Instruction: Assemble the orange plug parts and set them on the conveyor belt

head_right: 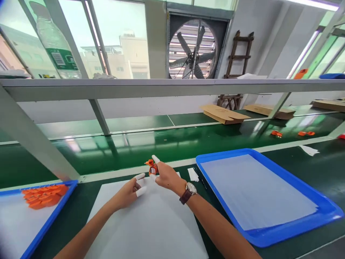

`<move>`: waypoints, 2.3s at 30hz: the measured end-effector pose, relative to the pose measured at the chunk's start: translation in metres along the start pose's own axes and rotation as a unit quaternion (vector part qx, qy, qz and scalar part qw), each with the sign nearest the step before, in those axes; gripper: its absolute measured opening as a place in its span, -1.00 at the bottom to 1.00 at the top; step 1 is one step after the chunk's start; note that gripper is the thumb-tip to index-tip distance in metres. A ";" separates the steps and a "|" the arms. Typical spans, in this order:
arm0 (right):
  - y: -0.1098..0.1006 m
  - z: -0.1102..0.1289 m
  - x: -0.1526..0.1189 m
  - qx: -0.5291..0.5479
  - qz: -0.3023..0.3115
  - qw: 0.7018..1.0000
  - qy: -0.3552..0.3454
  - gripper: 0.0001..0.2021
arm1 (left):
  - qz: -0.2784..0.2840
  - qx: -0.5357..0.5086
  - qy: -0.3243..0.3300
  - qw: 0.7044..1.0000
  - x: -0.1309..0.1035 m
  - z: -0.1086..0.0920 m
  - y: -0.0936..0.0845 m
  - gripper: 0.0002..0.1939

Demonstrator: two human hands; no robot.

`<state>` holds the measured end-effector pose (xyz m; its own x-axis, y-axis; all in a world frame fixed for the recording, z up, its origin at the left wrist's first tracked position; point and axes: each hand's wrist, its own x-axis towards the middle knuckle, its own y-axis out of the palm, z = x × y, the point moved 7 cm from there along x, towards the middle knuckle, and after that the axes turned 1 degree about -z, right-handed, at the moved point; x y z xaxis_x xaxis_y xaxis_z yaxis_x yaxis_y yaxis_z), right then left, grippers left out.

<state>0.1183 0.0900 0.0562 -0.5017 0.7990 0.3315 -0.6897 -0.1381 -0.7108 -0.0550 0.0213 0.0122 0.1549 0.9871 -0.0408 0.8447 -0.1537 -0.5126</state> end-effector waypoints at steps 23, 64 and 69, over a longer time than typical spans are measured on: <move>0.050 0.061 -0.063 0.227 0.035 0.973 -0.019 -0.52 | -0.215 0.032 0.052 0.975 -0.067 -0.002 -0.016 -0.71; 0.070 0.041 -0.078 0.263 0.004 0.963 0.064 -0.83 | -0.161 0.094 0.122 0.975 -0.070 0.002 0.008 -0.70; 0.073 0.036 -0.079 0.245 0.009 0.967 0.068 -0.83 | -0.165 0.095 0.122 0.974 -0.066 0.001 0.007 -0.73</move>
<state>0.0888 -0.0043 0.0003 -0.4665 0.8583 0.2137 -0.8622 -0.3873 -0.3265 -0.0596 -0.0454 0.0100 0.0277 0.9382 0.3451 0.7627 0.2033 -0.6139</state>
